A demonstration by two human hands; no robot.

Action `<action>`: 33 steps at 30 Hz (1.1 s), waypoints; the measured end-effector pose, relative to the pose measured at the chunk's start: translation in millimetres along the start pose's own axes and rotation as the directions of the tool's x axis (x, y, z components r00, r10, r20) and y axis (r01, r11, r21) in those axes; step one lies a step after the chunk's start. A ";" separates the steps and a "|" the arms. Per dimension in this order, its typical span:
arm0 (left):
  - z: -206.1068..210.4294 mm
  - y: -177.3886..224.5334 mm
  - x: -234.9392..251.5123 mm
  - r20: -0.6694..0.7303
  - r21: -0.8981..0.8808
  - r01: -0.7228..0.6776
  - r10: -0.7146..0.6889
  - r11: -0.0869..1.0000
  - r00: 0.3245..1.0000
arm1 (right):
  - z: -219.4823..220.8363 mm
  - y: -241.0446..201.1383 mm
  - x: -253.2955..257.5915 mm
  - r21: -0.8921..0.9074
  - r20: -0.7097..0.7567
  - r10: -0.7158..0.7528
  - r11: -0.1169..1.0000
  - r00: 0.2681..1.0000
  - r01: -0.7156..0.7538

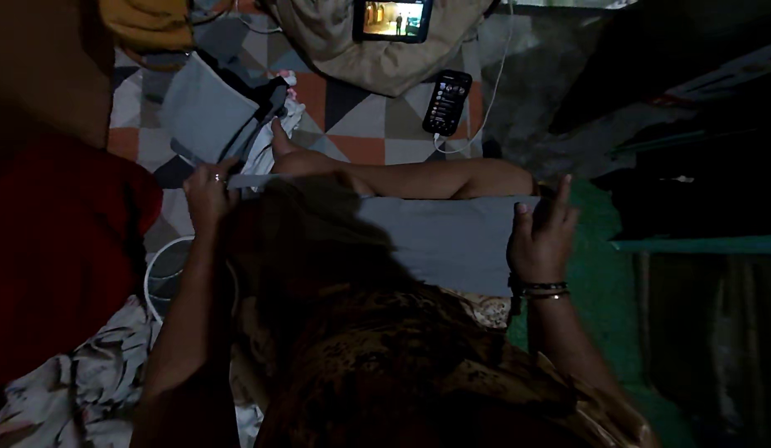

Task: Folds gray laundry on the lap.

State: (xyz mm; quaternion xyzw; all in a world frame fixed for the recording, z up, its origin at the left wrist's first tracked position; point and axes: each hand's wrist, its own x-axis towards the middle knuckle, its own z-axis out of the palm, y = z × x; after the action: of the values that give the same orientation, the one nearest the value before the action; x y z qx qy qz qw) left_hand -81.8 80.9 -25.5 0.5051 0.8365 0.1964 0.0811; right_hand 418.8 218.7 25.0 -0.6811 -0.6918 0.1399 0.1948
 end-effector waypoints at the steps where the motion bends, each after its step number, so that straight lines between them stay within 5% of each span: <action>1: 2.7 -8.2 -4.4 -0.044 0.010 0.039 -0.038 0.999 0.998 | 0.5 0.6 -1.0 0.009 -0.003 0.004 1.000 1.000 -0.004; 5: 10.9 -26.6 -18.0 -0.130 -0.112 0.165 -0.179 0.980 0.975 | 2.2 3.3 -2.8 0.012 -0.044 -0.014 1.000 0.999 0.014; 8: 13.5 -23.0 -21.9 -0.148 -0.414 0.265 -0.352 0.871 0.924 | 3.3 5.6 -2.7 0.032 -0.053 0.001 1.000 0.999 0.000; 13: 5.6 -5.2 -8.9 0.095 -0.919 0.281 -0.535 0.277 0.839 | 3.2 0.0 -3.7 -0.011 -0.097 0.006 1.000 0.995 -0.007; 17: -16.7 7.8 -3.8 0.158 -0.961 0.241 -0.446 0.135 0.881 | 2.4 -0.4 -5.0 -0.057 -0.119 -0.016 0.998 0.993 0.009; 21: -11.5 -2.3 -6.4 0.259 -0.918 0.370 -0.494 0.140 0.830 | 2.7 -0.3 -5.7 -0.043 -0.109 -0.020 0.999 0.994 0.016; 24: 2.7 -6.9 -10.3 0.356 -0.902 0.431 -0.519 0.027 0.777 | 3.0 3.9 -6.1 -0.039 -0.108 -0.034 0.999 0.994 0.030; 27: 11.7 -7.5 -17.1 0.367 -0.878 0.477 -0.580 0.043 0.727 | 0.8 3.4 -6.1 0.009 -0.080 -0.019 1.000 0.997 0.020; 30: 11.6 2.4 -33.9 0.235 -0.860 0.469 -0.658 0.203 0.715 | -1.1 7.6 -5.5 0.061 -0.044 0.003 0.998 0.999 0.000; 33: 1.6 52.1 -56.7 -0.122 -0.801 0.179 -0.449 0.572 0.885 | -3.8 8.9 -11.5 0.046 -0.071 -0.011 0.999 0.997 0.014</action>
State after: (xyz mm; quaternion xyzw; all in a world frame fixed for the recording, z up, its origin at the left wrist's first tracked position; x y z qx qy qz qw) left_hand -11.9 53.1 -9.1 0.2245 0.7496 0.5933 0.1892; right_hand 428.4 207.3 23.3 -0.6765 -0.6854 0.1307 0.2356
